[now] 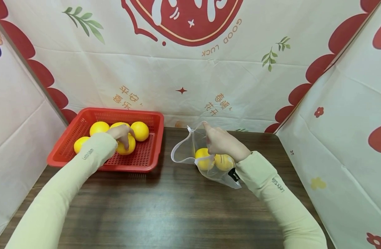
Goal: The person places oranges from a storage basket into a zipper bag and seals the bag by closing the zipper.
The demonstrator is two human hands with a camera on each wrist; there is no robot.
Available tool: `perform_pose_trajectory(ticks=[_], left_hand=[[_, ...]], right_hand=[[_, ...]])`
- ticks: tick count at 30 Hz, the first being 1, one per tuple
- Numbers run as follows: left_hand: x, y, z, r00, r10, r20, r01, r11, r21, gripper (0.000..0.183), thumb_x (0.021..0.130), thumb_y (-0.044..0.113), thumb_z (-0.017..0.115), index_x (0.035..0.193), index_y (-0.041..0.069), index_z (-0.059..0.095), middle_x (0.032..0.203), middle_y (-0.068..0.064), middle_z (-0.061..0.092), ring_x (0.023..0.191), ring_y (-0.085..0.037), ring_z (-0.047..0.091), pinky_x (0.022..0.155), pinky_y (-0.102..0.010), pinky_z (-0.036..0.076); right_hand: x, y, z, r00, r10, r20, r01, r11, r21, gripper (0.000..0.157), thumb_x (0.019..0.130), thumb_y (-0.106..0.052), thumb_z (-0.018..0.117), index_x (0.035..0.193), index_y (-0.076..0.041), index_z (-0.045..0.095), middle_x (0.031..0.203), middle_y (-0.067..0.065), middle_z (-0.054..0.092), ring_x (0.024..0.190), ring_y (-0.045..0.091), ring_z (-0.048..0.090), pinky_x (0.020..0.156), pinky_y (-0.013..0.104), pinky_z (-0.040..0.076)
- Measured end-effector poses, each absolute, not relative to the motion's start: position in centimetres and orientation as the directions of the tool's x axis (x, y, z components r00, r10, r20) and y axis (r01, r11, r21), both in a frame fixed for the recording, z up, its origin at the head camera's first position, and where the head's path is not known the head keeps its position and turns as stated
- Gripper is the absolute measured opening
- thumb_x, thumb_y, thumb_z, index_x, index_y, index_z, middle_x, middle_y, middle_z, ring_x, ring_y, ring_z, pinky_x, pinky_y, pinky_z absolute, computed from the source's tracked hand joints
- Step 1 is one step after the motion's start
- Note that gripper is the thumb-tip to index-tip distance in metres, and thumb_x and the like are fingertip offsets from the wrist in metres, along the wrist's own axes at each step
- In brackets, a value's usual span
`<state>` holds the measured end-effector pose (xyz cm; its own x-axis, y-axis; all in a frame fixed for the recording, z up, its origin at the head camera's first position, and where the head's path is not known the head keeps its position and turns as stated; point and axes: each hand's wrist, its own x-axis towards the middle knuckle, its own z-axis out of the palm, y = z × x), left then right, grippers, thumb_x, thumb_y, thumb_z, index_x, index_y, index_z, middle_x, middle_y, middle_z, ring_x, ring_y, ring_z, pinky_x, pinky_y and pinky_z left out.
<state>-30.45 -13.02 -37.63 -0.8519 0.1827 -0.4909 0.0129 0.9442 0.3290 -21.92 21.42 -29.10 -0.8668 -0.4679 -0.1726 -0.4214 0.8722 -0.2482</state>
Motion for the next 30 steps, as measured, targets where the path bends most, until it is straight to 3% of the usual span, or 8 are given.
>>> perform_pose_trajectory(ticks=[3,8,18,30], left_hand=[[-30.5,-12.9,-37.2,-0.863,0.233,-0.448,0.096,0.946,0.308,0.064,0.066,0.007,0.078,0.126,0.009,0.053,0.136,-0.021,0.033,0.104,-0.03,0.041,0.072,-0.035,0.046],[-30.0,-12.9,-36.6,-0.885,0.298,-0.358,0.153,0.911,0.382,0.065,0.067,0.007,0.077,0.127,0.009,0.052,0.125,-0.02,0.035,0.09,-0.03,0.047,0.06,-0.03,0.047],[-27.9,-11.7,-35.0,-0.904,0.418,-0.09,0.318,0.798,0.512,0.065,0.065,0.01,0.079,0.125,0.007,0.054,0.119,-0.017,0.039,0.103,-0.03,0.04,0.083,-0.044,0.043],[-24.9,-7.3,-32.8,-0.865,0.492,0.095,0.445,0.666,0.599,0.065,0.063,0.013,0.079,0.124,0.014,0.056,0.121,-0.012,0.04,0.105,-0.027,0.042,0.086,-0.043,0.042]], right_hand=[[-22.0,21.4,-29.1,-0.87,-0.457,-0.182,-0.41,0.878,-0.247,0.093,0.062,0.006,0.067,0.139,0.009,0.016,0.084,0.005,0.06,0.063,0.013,0.05,0.065,0.032,0.045],[-22.0,21.4,-29.0,-0.873,-0.448,-0.192,-0.399,0.884,-0.245,0.093,0.063,0.005,0.067,0.14,0.008,0.016,0.087,0.006,0.06,0.064,0.013,0.05,0.066,0.032,0.045],[-21.9,21.5,-29.0,-0.87,-0.451,-0.2,-0.401,0.883,-0.245,0.092,0.064,0.006,0.068,0.139,0.01,0.015,0.085,0.004,0.059,0.065,0.015,0.05,0.065,0.031,0.044],[-21.9,21.4,-29.0,-0.869,-0.451,-0.202,-0.397,0.881,-0.259,0.094,0.064,0.005,0.069,0.14,0.009,0.014,0.087,0.006,0.059,0.065,0.015,0.05,0.065,0.031,0.044]])
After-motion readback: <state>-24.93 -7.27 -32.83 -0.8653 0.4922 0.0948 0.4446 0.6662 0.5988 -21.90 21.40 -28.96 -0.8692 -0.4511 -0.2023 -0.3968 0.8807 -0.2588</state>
